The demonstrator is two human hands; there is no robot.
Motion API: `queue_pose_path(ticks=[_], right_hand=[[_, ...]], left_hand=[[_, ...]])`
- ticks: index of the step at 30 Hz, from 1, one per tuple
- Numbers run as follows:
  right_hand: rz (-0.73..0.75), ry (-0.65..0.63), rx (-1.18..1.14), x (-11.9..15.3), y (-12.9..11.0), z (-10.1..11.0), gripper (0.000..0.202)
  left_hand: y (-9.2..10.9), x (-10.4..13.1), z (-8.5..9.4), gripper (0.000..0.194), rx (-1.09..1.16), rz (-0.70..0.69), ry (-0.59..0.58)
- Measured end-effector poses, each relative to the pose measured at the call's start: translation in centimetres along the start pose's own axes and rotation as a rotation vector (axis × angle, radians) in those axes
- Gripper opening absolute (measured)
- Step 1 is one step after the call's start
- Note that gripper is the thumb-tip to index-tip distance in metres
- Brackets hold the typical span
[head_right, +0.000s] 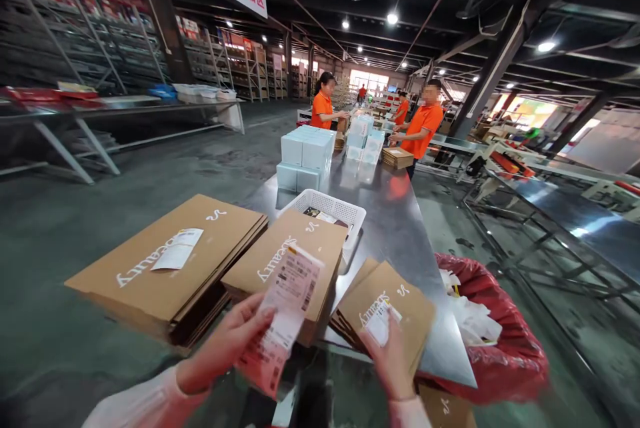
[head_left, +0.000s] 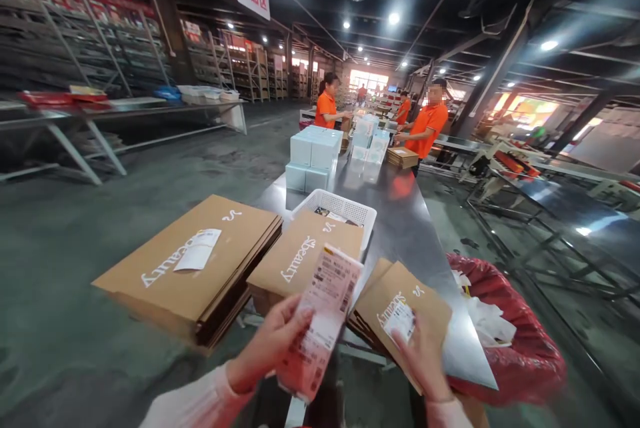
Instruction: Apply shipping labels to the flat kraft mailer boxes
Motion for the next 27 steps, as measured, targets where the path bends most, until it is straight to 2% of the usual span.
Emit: queue_pose_path(ticks=[1, 2, 3, 4, 6, 8, 10, 13, 16, 17, 18, 20, 22, 23, 25, 27], right_hand=[[0.056, -0.305, -0.223, 1.4, -2.6, -4.1, 0.088], [0.111, -0.506, -0.401, 3.0, -5.2, -7.4, 0.094], [0.103, -0.512, -0.433, 4.3, -7.2, -9.5, 0.077], [0.114, -0.525, -0.455, 5.3, -8.9, -11.1, 0.069], [0.135, -0.515, -0.398, 6.5, -11.1, -13.0, 0.06], [0.152, -0.569, -0.373, 6.3, -12.2, -13.7, 0.061], [0.137, -0.571, -0.35, 5.0, -12.7, -13.4, 0.066], [0.113, -0.59, -0.277, 3.0, -13.3, -12.8, 0.064], [0.099, -0.68, -0.206, 2.2, -13.5, -13.2, 0.056], [0.122, -0.674, -0.189, 1.7, -13.5, -13.4, 0.053], [0.168, -0.647, -0.165, 1.0, -13.6, -13.6, 0.049], [0.317, -0.523, -0.104, -1.4, -14.2, -14.2, 0.04], [0.429, -0.369, 0.034, -5.1, -14.9, -15.3, 0.03], [0.437, -0.313, 0.127, -7.1, -15.1, -16.1, 0.026], [0.385, -0.269, 0.296, -11.1, -15.3, -18.0, 0.018], [0.333, -0.264, 0.4, -13.9, -15.3, -19.8, 0.017]], left_hand=[[-1.1, -0.1, -0.5, 0.068, -0.051, 0.005, -0.015], [-1.8, -0.2, -0.9, 0.069, -0.107, -0.004, -0.033], [-2.2, -0.3, -1.1, 0.069, -0.146, -0.028, -0.046], [-2.2, -0.5, -1.1, 0.068, -0.152, -0.06, -0.045], [-1.6, -0.8, -0.5, 0.068, -0.083, -0.116, 0.027], [-1.0, -1.0, 0.5, 0.07, -0.021, -0.111, 0.126], [-1.0, -1.1, 1.2, 0.071, -0.027, -0.055, 0.19], [-1.8, -1.1, 1.6, 0.075, -0.054, -0.045, 0.292], [-2.9, -1.3, 2.0, 0.079, -0.057, -0.079, 0.415], [-3.1, -1.5, 2.1, 0.079, -0.044, -0.086, 0.417], [-3.4, -1.8, 2.2, 0.077, -0.023, -0.085, 0.382], [-4.2, -2.5, 2.3, 0.074, 0.031, -0.028, 0.222], [-5.4, -2.6, 2.6, 0.073, 0.116, 0.062, 0.036], [-6.3, -2.4, 3.0, 0.071, 0.162, 0.101, -0.027], [-8.3, -1.4, 4.0, 0.068, 0.225, 0.146, -0.069], [-10.4, 0.2, 5.3, 0.064, 0.219, 0.171, -0.053]])
Point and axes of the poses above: each hand's wrist, its own x-axis away from the middle knuckle, its own z-axis out of the back of the hand, y = z × x, the point moved 5 cm from there along -x, towards the middle knuckle, and after that the axes turned 4 degrees about -y, right-handed, at the moved point
